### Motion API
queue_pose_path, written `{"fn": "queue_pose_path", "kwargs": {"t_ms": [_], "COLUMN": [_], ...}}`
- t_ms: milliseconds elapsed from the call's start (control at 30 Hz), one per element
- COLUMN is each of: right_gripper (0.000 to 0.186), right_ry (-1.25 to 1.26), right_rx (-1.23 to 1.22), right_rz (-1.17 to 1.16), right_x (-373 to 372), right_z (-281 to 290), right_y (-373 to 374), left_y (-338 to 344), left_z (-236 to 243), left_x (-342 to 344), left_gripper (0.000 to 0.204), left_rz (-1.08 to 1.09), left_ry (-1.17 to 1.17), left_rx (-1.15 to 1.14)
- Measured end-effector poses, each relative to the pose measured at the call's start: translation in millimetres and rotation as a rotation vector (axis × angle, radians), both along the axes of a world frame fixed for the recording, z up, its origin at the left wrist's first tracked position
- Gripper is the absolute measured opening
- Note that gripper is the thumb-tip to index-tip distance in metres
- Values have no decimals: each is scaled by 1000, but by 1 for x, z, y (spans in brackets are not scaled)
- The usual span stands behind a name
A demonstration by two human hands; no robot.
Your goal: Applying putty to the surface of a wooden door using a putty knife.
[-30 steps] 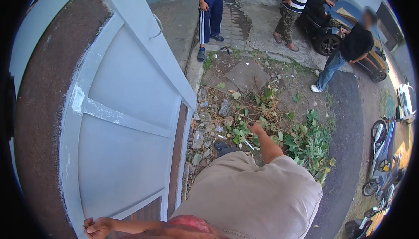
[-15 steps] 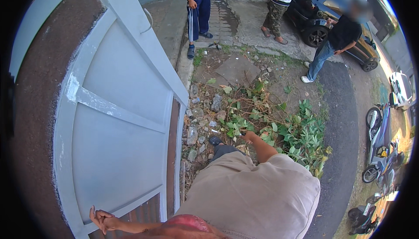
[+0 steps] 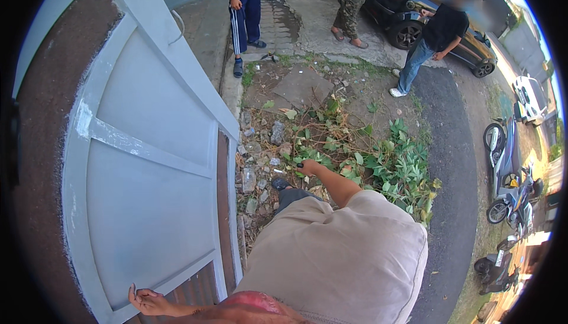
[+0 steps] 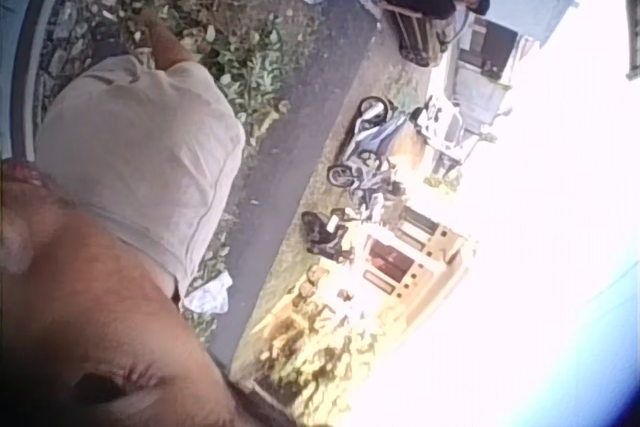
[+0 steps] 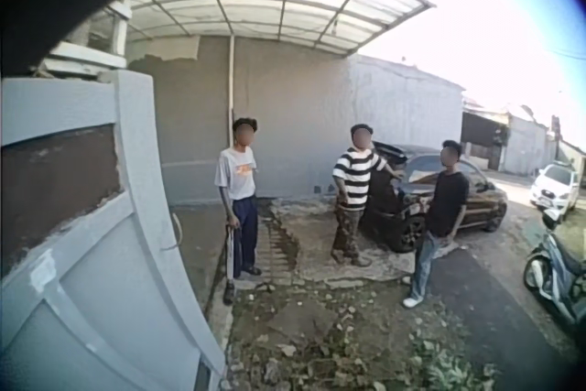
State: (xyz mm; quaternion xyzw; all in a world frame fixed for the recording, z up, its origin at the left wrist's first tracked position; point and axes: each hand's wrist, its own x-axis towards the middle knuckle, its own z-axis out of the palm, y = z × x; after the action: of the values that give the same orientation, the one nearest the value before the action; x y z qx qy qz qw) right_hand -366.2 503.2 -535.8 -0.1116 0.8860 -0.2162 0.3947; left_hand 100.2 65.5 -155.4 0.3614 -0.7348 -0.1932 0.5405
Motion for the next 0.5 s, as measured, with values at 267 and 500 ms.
{"fn": "queue_pose_path", "kwargs": {"t_ms": [267,500], "right_gripper": [53,32], "right_ry": [166,719], "right_rx": [140,-597], "right_rz": [217,-13], "right_x": [-1,-24], "right_z": [9,185], "right_y": [-7,-125], "left_y": [-13,11], "left_z": [-4,29], "left_x": [14,3], "left_gripper": [124,114], "left_rz": [-242,181], "left_ry": [148,229], "left_rx": [94,-120]}}
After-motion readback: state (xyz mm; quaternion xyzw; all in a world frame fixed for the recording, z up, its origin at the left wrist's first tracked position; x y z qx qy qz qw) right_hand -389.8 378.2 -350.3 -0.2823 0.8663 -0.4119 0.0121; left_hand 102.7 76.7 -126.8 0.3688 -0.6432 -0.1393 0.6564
